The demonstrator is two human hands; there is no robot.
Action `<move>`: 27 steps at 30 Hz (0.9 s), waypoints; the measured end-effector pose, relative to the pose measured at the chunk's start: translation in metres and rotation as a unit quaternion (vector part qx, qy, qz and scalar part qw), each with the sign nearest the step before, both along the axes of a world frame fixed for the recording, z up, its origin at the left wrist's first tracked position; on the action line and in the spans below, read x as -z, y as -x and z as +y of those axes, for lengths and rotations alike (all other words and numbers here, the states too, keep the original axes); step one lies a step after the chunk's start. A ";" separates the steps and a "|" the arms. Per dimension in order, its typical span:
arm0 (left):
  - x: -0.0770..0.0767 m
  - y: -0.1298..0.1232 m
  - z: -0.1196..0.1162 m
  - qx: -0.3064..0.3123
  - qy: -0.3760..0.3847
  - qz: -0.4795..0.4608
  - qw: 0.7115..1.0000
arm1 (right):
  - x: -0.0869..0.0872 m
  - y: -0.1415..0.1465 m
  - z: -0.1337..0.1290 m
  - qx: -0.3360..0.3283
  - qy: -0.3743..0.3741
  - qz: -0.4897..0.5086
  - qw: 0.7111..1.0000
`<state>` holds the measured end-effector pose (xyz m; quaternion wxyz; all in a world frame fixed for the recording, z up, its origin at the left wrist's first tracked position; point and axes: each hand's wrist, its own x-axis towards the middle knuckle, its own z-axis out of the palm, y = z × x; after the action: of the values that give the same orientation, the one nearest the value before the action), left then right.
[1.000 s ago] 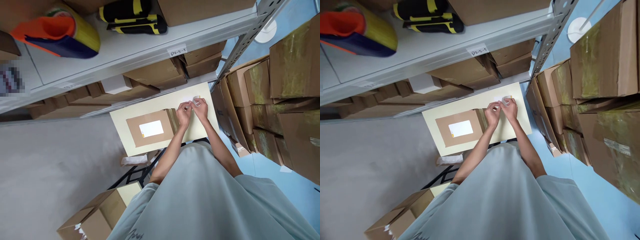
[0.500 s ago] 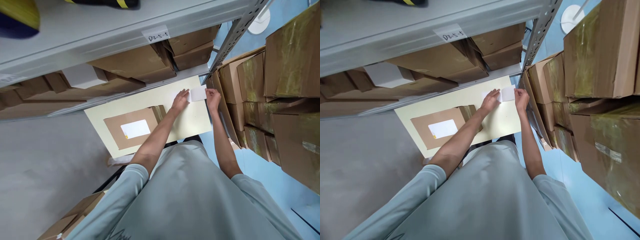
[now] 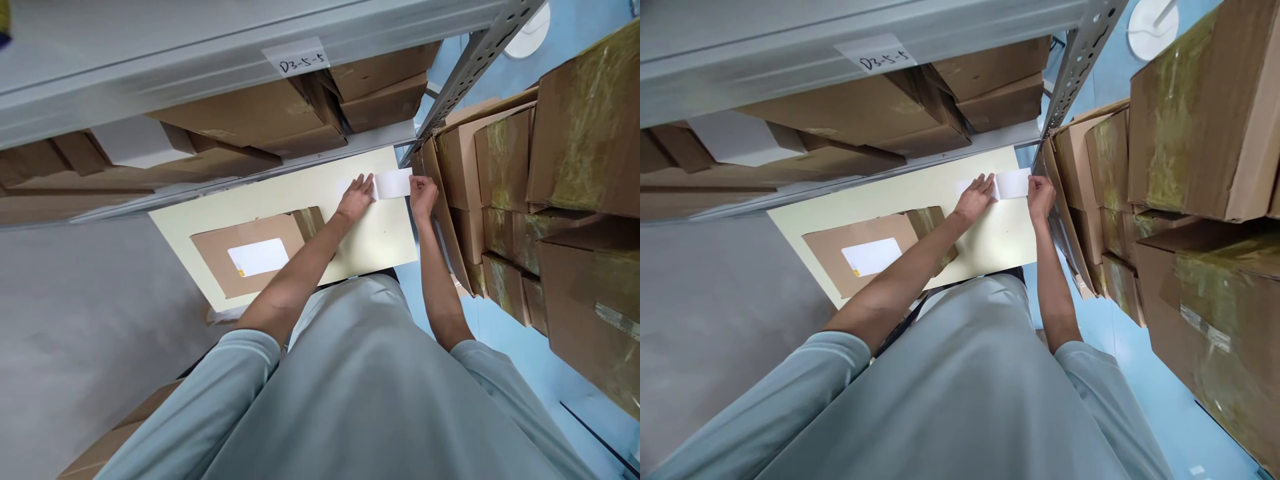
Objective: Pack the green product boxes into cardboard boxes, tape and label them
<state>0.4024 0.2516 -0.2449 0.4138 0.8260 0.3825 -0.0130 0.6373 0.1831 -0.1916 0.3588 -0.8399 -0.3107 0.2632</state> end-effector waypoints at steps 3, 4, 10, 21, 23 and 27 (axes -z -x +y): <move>0.003 -0.003 0.000 -0.026 0.017 -0.021 0.999 | 0.003 -0.002 -0.006 0.013 0.027 -0.004 1.000; 0.003 -0.003 0.000 -0.033 0.021 -0.029 0.999 | 0.003 -0.001 -0.009 0.015 0.034 -0.006 0.999; 0.007 -0.002 0.001 -0.040 0.021 -0.047 0.998 | 0.005 0.007 -0.036 0.049 0.029 -0.052 0.997; -0.036 -0.032 0.015 -0.140 0.098 -0.066 0.983 | -0.086 0.048 -0.081 0.118 -0.070 -0.173 0.975; -0.064 -0.039 0.014 -0.170 0.080 -0.091 0.978 | -0.114 0.062 -0.080 0.065 -0.100 -0.179 0.977; -0.139 -0.016 -0.025 -0.310 0.149 -0.189 0.920 | -0.152 0.099 -0.081 -0.114 -0.093 -0.169 0.975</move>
<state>0.4183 0.2270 -0.1060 0.5802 0.5815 0.5279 0.2157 0.5382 0.1020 -0.0392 0.3458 -0.7942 -0.4834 0.1262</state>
